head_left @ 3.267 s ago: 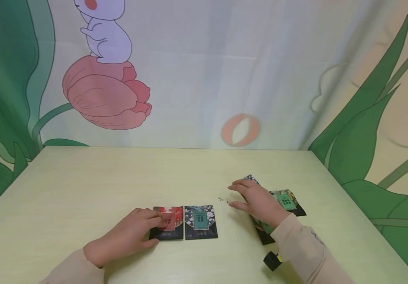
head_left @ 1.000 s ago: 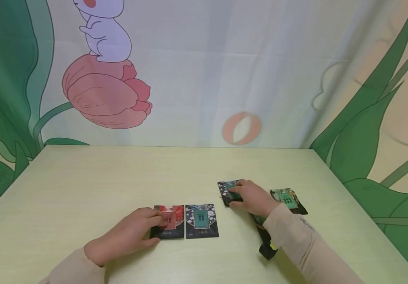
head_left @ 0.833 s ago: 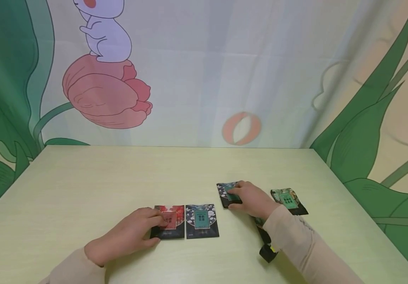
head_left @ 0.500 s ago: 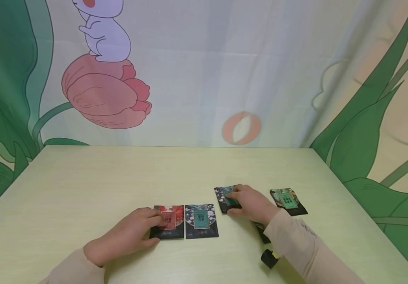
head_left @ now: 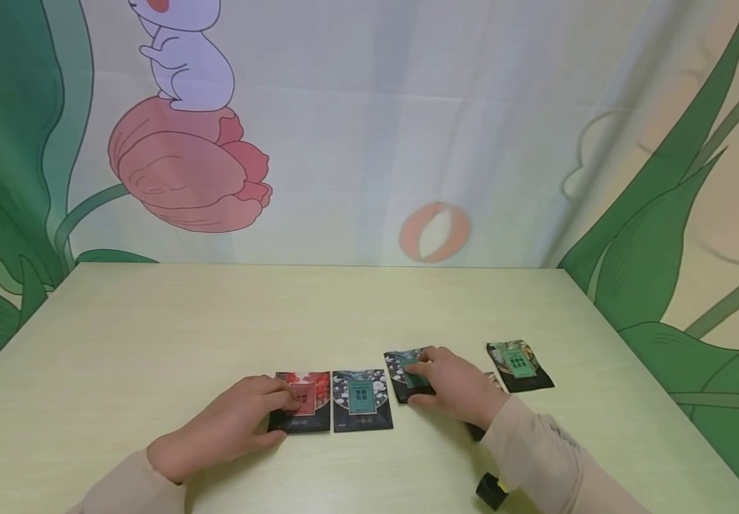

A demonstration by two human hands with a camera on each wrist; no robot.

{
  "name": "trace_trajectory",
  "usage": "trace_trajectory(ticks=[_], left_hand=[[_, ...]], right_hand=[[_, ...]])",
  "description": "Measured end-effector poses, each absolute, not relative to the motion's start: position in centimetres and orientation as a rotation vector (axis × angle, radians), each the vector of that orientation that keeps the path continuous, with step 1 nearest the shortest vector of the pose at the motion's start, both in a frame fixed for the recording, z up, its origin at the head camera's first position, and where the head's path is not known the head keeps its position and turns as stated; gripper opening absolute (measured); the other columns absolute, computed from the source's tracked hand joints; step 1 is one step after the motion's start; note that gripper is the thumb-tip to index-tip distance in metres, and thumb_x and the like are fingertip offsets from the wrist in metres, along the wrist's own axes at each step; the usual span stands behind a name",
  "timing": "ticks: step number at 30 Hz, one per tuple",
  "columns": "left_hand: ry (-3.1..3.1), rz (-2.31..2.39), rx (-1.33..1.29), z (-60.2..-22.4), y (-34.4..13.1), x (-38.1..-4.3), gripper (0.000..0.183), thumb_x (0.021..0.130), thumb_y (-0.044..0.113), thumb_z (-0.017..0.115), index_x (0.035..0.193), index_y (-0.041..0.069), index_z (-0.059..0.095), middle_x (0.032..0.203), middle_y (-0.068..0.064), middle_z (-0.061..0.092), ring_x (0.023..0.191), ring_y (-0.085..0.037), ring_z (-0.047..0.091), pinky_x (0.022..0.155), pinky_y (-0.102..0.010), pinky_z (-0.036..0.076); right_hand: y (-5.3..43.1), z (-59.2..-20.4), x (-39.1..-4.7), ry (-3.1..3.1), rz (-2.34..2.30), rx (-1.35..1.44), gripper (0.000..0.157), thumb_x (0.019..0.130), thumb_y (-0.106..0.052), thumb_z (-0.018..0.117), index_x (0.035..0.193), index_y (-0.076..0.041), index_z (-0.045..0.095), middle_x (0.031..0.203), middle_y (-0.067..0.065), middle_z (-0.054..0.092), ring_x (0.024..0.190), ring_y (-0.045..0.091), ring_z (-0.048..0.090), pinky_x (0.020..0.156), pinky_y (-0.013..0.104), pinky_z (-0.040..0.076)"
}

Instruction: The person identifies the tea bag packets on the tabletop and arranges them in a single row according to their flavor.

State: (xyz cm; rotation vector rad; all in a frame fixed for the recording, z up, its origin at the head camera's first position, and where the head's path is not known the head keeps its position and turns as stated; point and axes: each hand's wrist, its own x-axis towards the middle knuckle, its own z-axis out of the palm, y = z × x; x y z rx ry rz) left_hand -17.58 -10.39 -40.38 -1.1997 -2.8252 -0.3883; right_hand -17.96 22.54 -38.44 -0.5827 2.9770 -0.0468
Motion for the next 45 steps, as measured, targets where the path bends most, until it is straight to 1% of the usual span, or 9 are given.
trace_trajectory(ticks=[7,11,15,22,26,29,38,45], left_hand=[[-2.833,-0.39,-1.197,-40.5,-10.4,-17.6,0.033,0.074,0.027,0.081,0.103,0.017,0.071,0.103,0.003,0.066,0.098,-0.018,0.06,0.094,-0.043,0.051],[-2.826,-0.394,-1.196,-40.5,-10.3,-17.6,0.032,0.074,0.026,0.081,0.102,0.017,0.071,0.103,0.003,0.066,0.098,-0.018,0.06,0.094,-0.043,0.051],[-2.815,-0.392,-1.206,-40.6,-10.3,-17.6,0.031,0.074,0.025,0.081,0.102,0.017,0.071,0.103,0.004,0.066,0.098,-0.018,0.06,0.094,-0.043,0.051],[-2.805,-0.389,-1.213,-40.6,-10.3,-17.7,0.029,0.074,0.024,0.081,0.1,0.016,0.071,0.101,0.004,0.065,0.096,-0.016,0.06,0.093,-0.041,0.052],[-2.822,-0.39,-1.207,-40.7,-10.3,-17.7,0.03,0.074,0.025,0.081,0.101,0.017,0.071,0.103,0.004,0.065,0.097,-0.017,0.06,0.092,-0.041,0.052],[-2.825,-0.39,-1.208,-40.7,-10.2,-17.7,0.03,0.074,0.025,0.081,0.101,0.017,0.071,0.104,0.004,0.065,0.099,-0.018,0.06,0.092,-0.041,0.052],[-2.854,-0.411,-1.187,-40.6,-10.3,-17.6,0.031,0.074,0.024,0.082,0.102,0.017,0.071,0.109,0.002,0.066,0.102,-0.019,0.06,0.093,-0.042,0.052],[-2.87,-0.405,-1.154,-40.7,-10.2,-17.7,0.031,0.074,0.027,0.081,0.102,0.017,0.071,0.108,0.003,0.066,0.102,-0.018,0.06,0.094,-0.041,0.052]], right_hand=[[22.4,-38.6,-17.1,3.003,-0.018,-0.642,0.051,0.084,-0.043,0.07,0.124,-0.013,0.065,0.116,0.008,0.061,0.099,0.022,0.059,0.087,0.037,0.054],[22.4,-38.7,-16.6,3.008,-0.004,-0.647,0.051,0.083,-0.044,0.07,0.124,-0.013,0.065,0.115,0.008,0.061,0.099,0.021,0.059,0.086,0.036,0.054],[22.4,-38.8,-16.1,3.012,-0.032,-0.628,0.052,0.082,-0.044,0.071,0.124,-0.013,0.065,0.115,0.008,0.061,0.1,0.021,0.058,0.084,0.037,0.055],[22.4,-39.1,-15.5,3.038,-0.037,-0.668,0.052,0.081,-0.045,0.072,0.121,-0.014,0.066,0.11,0.005,0.062,0.093,0.018,0.058,0.08,0.035,0.055],[22.5,-39.1,-15.2,3.044,-0.033,-0.704,0.051,0.081,-0.045,0.072,0.12,-0.013,0.067,0.108,0.006,0.063,0.091,0.018,0.058,0.079,0.035,0.055],[22.4,-39.0,-15.0,3.047,-0.015,-0.711,0.051,0.081,-0.045,0.072,0.12,-0.012,0.067,0.106,0.006,0.063,0.09,0.018,0.058,0.076,0.035,0.055],[22.6,-38.7,-14.7,3.061,-0.102,-0.725,0.046,0.085,-0.043,0.069,0.119,-0.012,0.067,0.111,0.006,0.063,0.093,0.02,0.063,0.075,0.036,0.056],[23.5,-37.8,-14.5,3.023,-0.239,-0.711,0.044,0.087,-0.039,0.068,0.123,-0.014,0.064,0.122,0.008,0.061,0.106,0.024,0.062,0.085,0.041,0.055]])
